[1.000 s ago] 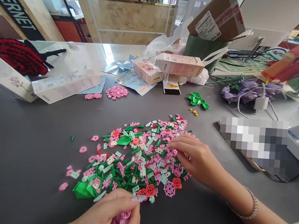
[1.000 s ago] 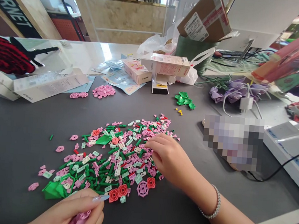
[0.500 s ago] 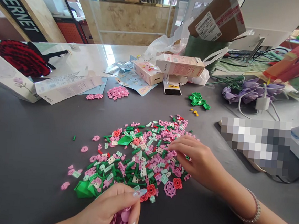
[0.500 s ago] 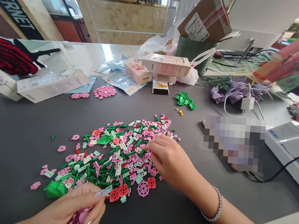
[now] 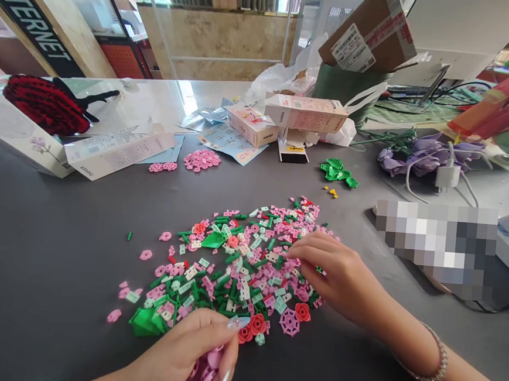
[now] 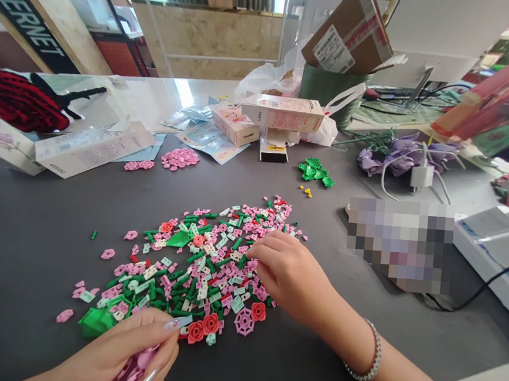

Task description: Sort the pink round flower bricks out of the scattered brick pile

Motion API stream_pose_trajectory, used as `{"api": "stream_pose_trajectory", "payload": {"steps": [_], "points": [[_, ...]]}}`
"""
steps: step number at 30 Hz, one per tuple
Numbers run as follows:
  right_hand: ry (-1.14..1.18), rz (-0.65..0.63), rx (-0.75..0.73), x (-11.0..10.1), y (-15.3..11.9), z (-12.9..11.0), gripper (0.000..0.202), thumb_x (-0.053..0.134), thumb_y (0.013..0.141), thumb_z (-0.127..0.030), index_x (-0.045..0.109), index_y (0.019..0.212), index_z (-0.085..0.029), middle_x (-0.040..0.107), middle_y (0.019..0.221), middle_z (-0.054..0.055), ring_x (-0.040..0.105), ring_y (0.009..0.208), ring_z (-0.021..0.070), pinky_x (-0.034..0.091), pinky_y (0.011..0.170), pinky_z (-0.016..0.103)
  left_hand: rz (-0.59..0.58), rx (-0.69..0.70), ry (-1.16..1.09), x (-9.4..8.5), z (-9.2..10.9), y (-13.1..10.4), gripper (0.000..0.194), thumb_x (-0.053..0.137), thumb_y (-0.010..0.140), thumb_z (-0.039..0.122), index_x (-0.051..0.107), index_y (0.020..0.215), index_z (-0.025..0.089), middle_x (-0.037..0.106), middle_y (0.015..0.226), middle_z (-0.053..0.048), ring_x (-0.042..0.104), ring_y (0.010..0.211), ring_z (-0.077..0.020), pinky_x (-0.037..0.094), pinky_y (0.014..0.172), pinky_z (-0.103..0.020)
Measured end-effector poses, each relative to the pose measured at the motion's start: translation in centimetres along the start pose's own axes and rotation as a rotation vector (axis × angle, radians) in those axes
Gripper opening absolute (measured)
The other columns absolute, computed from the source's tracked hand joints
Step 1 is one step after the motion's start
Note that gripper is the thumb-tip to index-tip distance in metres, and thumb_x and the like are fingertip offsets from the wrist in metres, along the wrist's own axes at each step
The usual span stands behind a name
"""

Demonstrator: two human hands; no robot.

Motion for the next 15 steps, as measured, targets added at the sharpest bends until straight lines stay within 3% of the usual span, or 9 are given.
{"api": "stream_pose_trajectory", "payload": {"steps": [6,15], "points": [[-0.008,-0.008,0.0,0.0,0.0,-0.1,0.027,0.041,0.09,-0.007,0.066,0.093,-0.015,0.069,0.088,0.008,0.062,0.084,0.0213,0.054,0.07,0.037,-0.011,-0.006,-0.001,0.1,0.0,0.2,0.046,0.072,0.061,0.058,0.048,0.049,0.02,0.036,0.039,0.005,0.025,0.034,-0.0053,0.011,0.031,-0.019],[0.0,0.01,-0.022,-0.2,0.0,-0.6,0.024,0.043,0.091,-0.007,0.066,0.091,-0.014,0.068,0.087,0.009,0.061,0.083,0.0211,0.053,0.07,0.036,0.134,0.045,0.01,-1.2,2.3,-0.3,0.05,0.08,0.051,0.06,0.049,0.051,0.02,0.041,0.043,0.006,0.028,0.036,-0.0036,0.017,0.034,-0.017]]}}
Point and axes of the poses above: each hand's wrist, its own y-axis towards the middle knuckle, its own x-axis out of the palm, z = x × y, the point moved 10 cm from there along y, towards the middle knuckle
